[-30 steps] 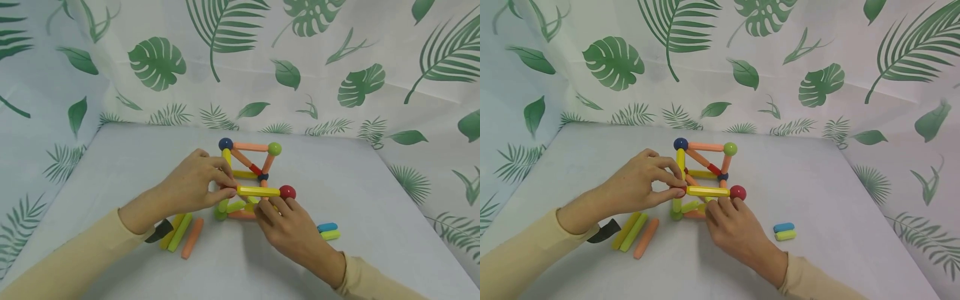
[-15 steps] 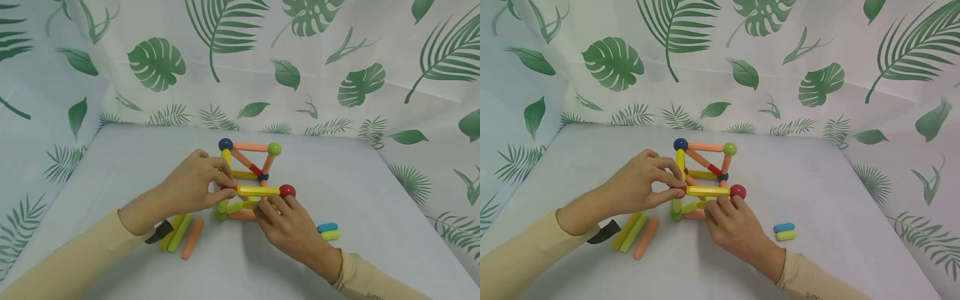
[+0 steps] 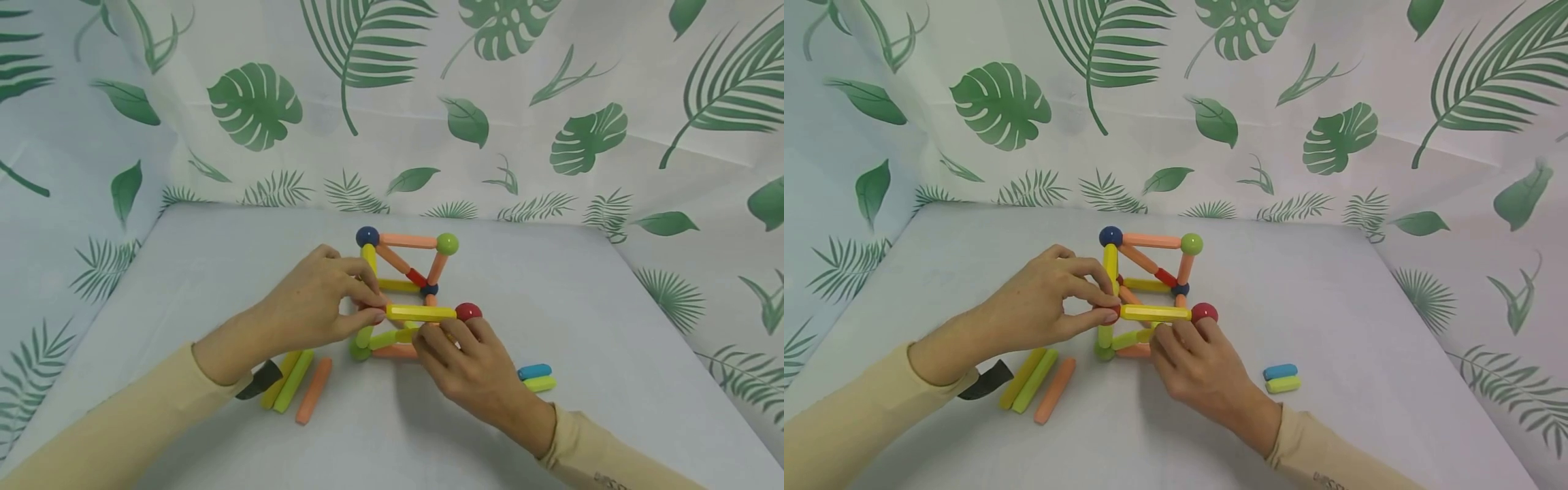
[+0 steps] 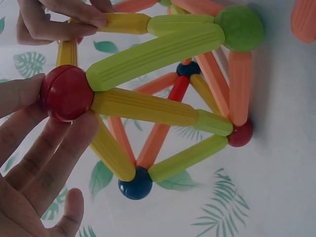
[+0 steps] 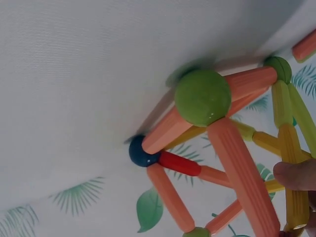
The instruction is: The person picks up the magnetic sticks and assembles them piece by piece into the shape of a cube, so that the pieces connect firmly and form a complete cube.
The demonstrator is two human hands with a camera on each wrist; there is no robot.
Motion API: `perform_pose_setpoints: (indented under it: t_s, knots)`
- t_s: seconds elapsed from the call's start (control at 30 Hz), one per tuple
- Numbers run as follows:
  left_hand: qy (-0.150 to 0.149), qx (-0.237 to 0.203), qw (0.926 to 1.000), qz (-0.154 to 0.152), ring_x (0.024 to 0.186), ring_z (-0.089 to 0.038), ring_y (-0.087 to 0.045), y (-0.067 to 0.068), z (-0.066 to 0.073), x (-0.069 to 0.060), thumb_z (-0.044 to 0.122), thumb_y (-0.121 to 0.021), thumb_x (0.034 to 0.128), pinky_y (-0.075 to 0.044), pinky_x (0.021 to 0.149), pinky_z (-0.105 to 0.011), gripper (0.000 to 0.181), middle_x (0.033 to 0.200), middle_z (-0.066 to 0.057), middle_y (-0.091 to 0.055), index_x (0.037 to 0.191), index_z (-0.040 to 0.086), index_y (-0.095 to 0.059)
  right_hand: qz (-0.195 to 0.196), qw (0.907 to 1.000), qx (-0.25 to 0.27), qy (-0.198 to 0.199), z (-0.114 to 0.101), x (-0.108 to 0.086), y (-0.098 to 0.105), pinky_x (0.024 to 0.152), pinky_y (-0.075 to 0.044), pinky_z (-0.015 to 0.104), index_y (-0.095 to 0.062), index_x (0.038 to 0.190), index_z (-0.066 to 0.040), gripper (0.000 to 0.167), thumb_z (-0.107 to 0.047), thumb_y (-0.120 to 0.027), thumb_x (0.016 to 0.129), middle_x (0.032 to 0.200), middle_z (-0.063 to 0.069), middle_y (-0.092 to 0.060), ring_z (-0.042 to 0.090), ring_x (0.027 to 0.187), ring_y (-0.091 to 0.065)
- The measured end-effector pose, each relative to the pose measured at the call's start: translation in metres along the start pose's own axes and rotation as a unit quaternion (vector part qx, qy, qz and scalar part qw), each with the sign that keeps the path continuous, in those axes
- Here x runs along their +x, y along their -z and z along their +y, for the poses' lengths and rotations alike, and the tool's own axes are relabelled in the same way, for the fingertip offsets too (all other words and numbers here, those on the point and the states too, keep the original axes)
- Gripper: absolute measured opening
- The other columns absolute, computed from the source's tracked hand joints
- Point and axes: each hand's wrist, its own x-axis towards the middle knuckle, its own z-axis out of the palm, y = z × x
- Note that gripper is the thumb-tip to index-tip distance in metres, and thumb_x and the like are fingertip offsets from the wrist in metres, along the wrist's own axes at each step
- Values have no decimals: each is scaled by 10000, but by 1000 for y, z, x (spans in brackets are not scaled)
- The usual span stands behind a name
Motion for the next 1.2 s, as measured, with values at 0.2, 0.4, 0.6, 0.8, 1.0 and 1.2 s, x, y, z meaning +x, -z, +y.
perform_pose_setpoints:
  t_s: [0.2,0.4,0.6,0.8,1.0,1.2]
  knots:
    - [-8,46,10000,33,791,-32,-591,-1,0,0,268,-819,870,-407,840,-380,134,906,104,-648,986,200,-826,168,9998,57,-49,2,-2,-5,610,-449,360,-755,1043,11,371,-102,-407,1099,957,119,-630,279,795,-581]
    - [98,93,9999,12,705,30,-557,-4,1,0,243,-777,874,-404,853,-398,153,891,98,-613,1018,201,-810,326,9984,420,-198,4,-3,-4,605,-441,356,-753,1043,-21,346,-142,-433,1098,937,100,-631,269,762,-585]
    - [211,70,9997,-93,729,14,-548,-3,1,-2,270,-799,865,-399,870,-389,166,907,106,-591,1021,214,-812,1088,9687,1548,-1605,20,-6,5,611,-411,366,-721,1020,-74,291,-318,-571,970,890,99,-590,252,741,-543]
    - [318,88,9992,-248,752,-4,-564,0,1,-4,317,-845,837,-395,888,-379,234,939,113,-590,1051,230,-809,-29,8972,2933,-3301,36,-22,9,747,-451,319,-659,1301,-130,525,-264,-823,821,1141,-8,-664,171,974,-592]
    - [461,121,9980,-423,766,-6,-570,1,2,-3,303,-880,805,-393,904,-380,287,948,113,-589,1073,231,-807,-584,8688,3243,-3697,34,-28,3,680,-495,319,-685,1252,-132,579,-143,-930,728,1036,-97,-706,81,886,-597]
    - [594,125,9966,-553,784,-4,-592,3,3,-2,281,-904,779,-394,917,-385,342,984,109,-602,1103,242,-802,-579,8685,3243,-3705,36,-29,2,691,-494,298,-693,1228,-129,550,-147,-929,731,1022,-103,-709,72,876,-602]
